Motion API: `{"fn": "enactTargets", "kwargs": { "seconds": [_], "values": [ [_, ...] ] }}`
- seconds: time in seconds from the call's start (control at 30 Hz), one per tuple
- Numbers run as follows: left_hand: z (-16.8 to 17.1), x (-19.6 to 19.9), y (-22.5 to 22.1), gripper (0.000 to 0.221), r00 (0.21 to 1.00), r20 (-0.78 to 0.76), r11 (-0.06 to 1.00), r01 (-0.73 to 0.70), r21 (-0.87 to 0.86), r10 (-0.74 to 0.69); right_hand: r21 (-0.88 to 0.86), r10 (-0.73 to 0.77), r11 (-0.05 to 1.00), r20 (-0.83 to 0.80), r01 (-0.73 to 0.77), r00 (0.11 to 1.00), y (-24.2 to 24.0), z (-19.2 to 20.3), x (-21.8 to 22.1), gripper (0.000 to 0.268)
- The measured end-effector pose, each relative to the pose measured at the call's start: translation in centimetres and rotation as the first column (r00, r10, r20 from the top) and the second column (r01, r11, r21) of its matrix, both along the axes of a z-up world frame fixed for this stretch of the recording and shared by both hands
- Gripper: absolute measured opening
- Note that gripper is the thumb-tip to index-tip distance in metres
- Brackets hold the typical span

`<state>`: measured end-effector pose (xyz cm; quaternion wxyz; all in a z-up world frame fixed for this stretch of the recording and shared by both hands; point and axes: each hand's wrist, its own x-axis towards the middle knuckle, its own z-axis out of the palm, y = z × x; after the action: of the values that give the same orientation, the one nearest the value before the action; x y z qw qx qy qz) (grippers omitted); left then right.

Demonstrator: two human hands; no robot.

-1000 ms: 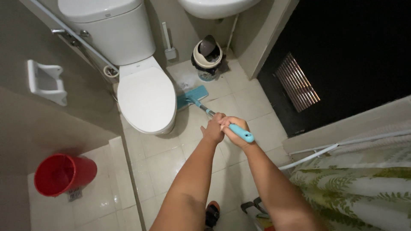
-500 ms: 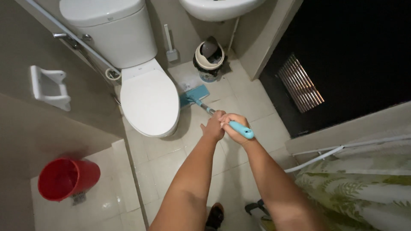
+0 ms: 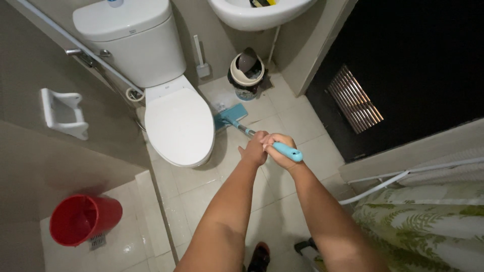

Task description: Mop the bathroom floor.

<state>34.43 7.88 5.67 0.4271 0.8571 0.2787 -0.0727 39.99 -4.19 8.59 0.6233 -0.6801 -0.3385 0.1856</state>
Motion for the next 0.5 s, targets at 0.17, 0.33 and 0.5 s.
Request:
{"fn": "enactTargets", "kwargs": {
  "seconds": [0.17,0.33,0.5],
  "values": [
    [0.0,-0.3,0.5,0.029,0.998,0.042,0.999,0.046,0.020,-0.046,-0.019,0.002,1.000,0.009,-0.002,1.000,0.2,-0.3,-0.1,0.005],
    [-0.1,-0.3,0.9,0.032,0.996,0.074,0.999,0.043,-0.001,-0.042,-0.027,0.017,1.000,0.033,-0.016,0.999,0.7,0.9,-0.3,0.005],
    [0.6,-0.2,1.5,0.031,0.998,0.010,0.998,0.065,0.014,-0.065,-0.078,-0.034,0.997,-0.048,0.030,0.998,1.2,-0.1,0.0,0.003]
  ]
}}
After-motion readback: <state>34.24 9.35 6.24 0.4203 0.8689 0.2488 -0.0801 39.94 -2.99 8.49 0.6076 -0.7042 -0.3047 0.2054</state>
